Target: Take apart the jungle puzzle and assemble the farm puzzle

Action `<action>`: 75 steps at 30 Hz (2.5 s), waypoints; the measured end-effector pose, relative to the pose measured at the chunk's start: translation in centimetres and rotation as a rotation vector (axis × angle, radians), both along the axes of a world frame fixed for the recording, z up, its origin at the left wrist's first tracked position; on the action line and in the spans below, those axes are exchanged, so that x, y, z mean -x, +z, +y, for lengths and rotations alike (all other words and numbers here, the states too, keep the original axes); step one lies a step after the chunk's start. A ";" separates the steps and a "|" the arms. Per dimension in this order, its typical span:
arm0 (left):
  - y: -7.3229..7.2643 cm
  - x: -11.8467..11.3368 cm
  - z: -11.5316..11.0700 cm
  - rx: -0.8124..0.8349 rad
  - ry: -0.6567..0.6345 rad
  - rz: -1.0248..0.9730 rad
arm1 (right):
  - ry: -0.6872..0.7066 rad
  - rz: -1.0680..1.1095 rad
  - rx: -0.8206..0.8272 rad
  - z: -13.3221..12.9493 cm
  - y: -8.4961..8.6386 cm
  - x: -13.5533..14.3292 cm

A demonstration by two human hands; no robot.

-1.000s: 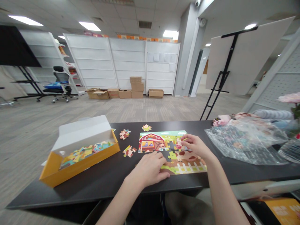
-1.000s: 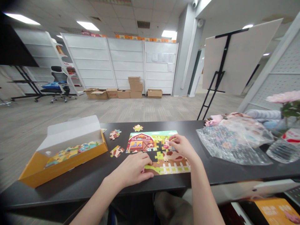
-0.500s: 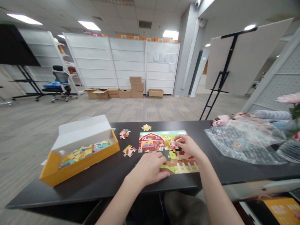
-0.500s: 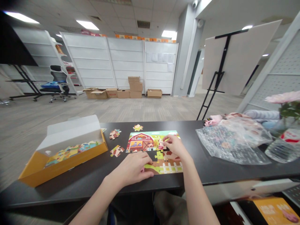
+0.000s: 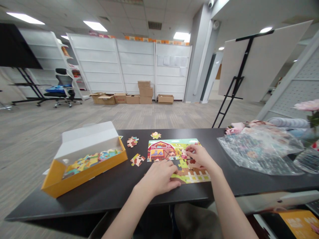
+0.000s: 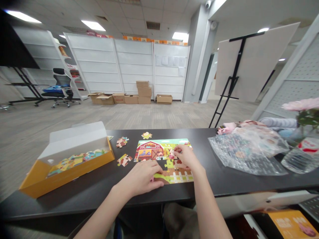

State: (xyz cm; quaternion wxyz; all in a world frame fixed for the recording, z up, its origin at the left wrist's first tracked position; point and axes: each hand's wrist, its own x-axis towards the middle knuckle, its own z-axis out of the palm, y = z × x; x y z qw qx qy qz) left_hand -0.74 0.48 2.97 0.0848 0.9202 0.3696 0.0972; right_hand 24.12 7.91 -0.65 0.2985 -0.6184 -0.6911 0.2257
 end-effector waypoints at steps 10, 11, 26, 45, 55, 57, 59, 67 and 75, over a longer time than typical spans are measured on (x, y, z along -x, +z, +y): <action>0.3 0.1 -0.2 0.018 -0.014 -0.011 | -0.012 0.014 0.044 -0.7 -0.2 0.4; 0.3 0.2 -0.2 0.018 -0.018 -0.013 | -0.009 0.003 0.047 -0.7 -0.1 0.5; -0.3 0.2 -0.2 0.049 -0.090 -0.053 | 0.109 -0.148 -0.004 -1.0 0.3 0.1; -0.8 0.0 -0.2 0.017 -0.115 -0.080 | 0.029 -0.296 -0.029 -1.2 0.4 0.5; -0.9 -0.2 -0.1 0.003 -0.111 -0.084 | 0.009 -0.314 -0.030 -1.3 0.6 0.9; -0.8 -0.2 -0.1 0.002 -0.110 -0.084 | 0.011 -0.320 -0.033 -1.3 0.6 1.0; -0.8 -0.2 0.0 0.000 -0.111 -0.083 | 0.009 -0.326 -0.033 -1.2 0.6 0.9; -1.0 -0.3 0.0 -0.009 -0.105 -0.068 | 0.013 -0.332 -0.030 -0.9 0.1 0.9; -1.0 -0.4 0.0 -0.019 -0.113 -0.068 | 0.058 -0.367 -0.029 -1.0 0.4 1.1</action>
